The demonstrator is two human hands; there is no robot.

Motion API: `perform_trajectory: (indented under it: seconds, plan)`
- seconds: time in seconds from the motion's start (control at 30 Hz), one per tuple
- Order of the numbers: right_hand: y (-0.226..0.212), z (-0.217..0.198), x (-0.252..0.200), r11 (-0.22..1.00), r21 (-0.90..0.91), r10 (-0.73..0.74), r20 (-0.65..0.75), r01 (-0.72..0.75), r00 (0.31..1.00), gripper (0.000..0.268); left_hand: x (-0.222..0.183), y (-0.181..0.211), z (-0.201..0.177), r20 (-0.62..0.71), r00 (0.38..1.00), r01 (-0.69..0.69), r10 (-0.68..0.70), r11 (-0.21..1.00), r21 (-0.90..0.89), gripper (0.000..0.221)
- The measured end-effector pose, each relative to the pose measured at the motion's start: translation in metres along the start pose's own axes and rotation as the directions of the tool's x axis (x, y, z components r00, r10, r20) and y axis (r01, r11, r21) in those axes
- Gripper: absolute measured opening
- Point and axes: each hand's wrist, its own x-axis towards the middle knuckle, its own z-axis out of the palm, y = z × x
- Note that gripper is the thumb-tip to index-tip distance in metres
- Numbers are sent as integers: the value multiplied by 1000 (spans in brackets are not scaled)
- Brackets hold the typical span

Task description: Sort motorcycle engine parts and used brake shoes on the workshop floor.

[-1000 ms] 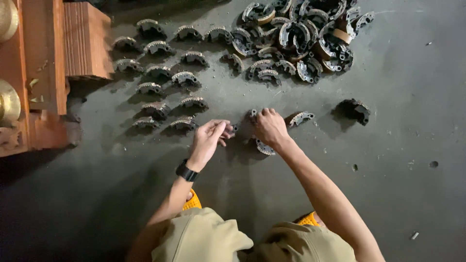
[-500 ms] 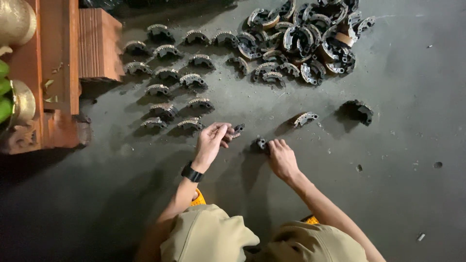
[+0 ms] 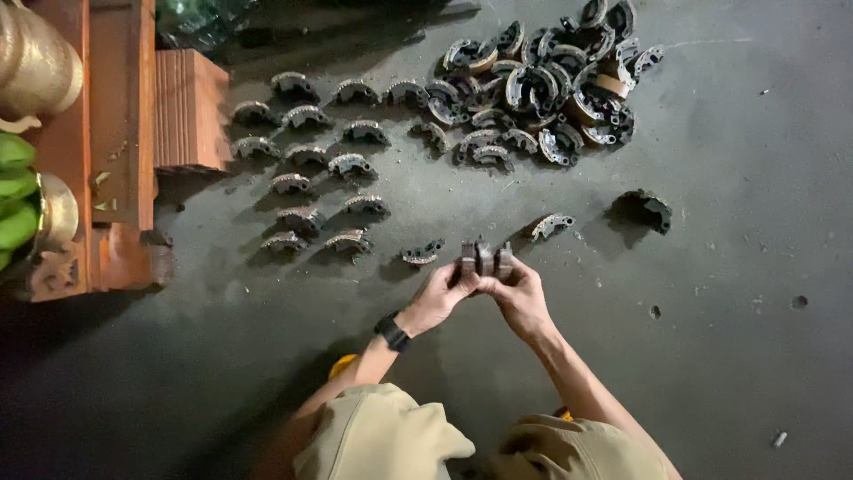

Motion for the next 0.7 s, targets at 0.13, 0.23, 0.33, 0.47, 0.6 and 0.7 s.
perform_trajectory:
  seconds: [0.13, 0.23, 0.33, 0.47, 0.6, 0.7]
  plan:
    - [11, -5, 4, 980, 181, -88, 45, 78, 995, 30, -5, 57, 21, -84, 994, -72, 72, 997, -3, 48]
    - [6, -1, -4, 995, 53, -91, 49, 89, 995, 30, -8, 46, 19, -112, 992, -62, 59, 998, -20, 39]
    - [-33, 17, -19, 921, -344, -148, 130, 184, 980, 30, -10, 24, 13, -190, 980, -56, 56, 998, 5, 32]
    - [-46, 21, -26, 600, -714, -381, 141, 360, 914, 47, -13, 18, 12, -233, 972, -75, 32, 981, -179, 28]
    - [-40, 15, -22, 718, -631, -361, 22, 293, 932, 48, -14, 36, 19, -292, 951, -129, 103, 989, -74, 31]
    - [-32, 18, -21, 852, -472, -290, -68, 226, 954, 44, -19, 24, 12, -335, 940, -74, 59, 997, -31, 28]
